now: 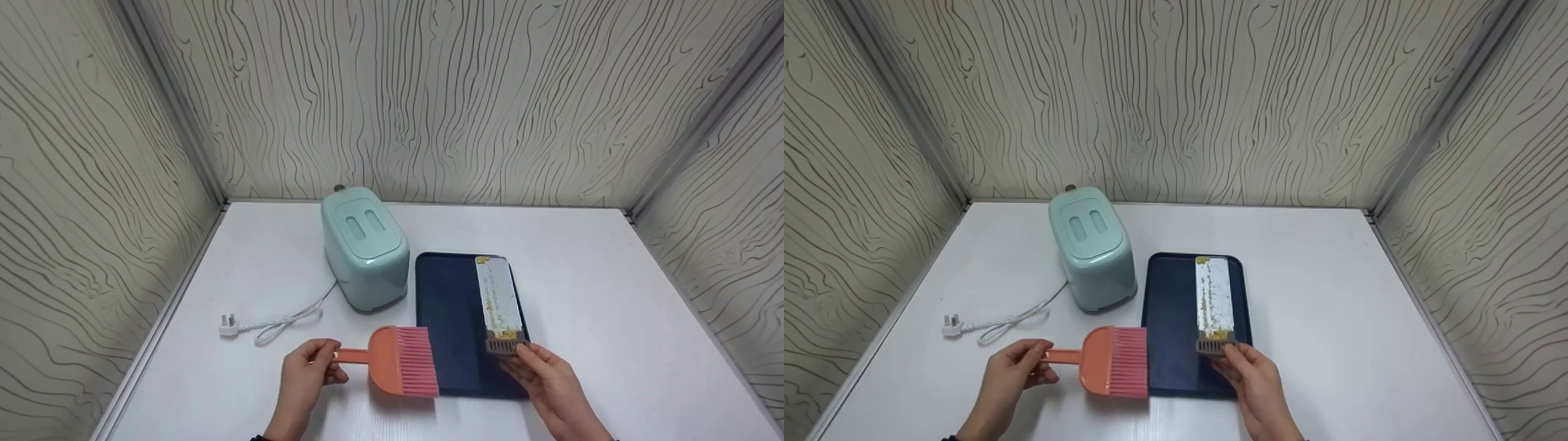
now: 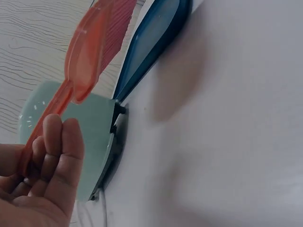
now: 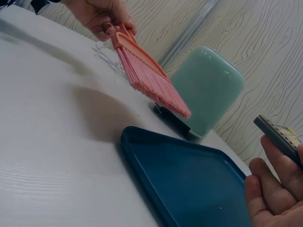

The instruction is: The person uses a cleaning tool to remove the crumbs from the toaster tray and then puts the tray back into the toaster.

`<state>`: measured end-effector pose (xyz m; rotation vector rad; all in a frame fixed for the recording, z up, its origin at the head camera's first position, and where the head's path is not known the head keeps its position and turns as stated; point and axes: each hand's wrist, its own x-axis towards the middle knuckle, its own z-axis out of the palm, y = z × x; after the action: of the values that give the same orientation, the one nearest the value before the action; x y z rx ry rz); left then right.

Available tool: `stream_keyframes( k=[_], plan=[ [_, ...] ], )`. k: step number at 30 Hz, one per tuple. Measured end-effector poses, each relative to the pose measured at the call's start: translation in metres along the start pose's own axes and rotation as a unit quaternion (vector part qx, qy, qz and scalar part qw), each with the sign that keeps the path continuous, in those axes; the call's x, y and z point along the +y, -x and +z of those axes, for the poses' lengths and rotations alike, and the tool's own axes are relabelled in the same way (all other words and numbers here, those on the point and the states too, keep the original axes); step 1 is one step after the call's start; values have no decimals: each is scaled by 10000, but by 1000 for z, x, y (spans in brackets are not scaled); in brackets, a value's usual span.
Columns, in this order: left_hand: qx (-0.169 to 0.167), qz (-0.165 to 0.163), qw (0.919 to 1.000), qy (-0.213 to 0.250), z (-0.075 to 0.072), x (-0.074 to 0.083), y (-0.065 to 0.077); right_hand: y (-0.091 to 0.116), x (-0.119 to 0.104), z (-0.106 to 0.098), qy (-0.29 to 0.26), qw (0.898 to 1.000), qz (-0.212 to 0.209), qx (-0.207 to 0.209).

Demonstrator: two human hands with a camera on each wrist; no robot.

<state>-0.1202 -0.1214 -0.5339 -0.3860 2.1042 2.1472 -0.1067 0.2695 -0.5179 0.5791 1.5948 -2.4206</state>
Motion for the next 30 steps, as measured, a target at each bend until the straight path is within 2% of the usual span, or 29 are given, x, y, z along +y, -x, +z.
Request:
stream_keyframes(
  k=[5,9,19,25,28,30],
  plan=[
    [-91,-182,9993,327,22,-11,1,0,-1,0,19,10000,6,55],
    [-236,-134,9987,436,37,-19,1,0,-1,-1,30,10000,-23,85],
    [-549,-54,9981,268,65,-39,-2,-1,-2,-2,64,9997,3,231],
    [-707,5,9970,-305,79,-43,3,-1,-2,-2,102,9998,-77,180],
    [-741,71,9930,-919,83,-43,4,-1,-2,-2,74,9999,-76,135],
    [-739,242,9863,-1454,85,-43,5,-1,-2,-2,35,9998,-71,154]
  ],
)
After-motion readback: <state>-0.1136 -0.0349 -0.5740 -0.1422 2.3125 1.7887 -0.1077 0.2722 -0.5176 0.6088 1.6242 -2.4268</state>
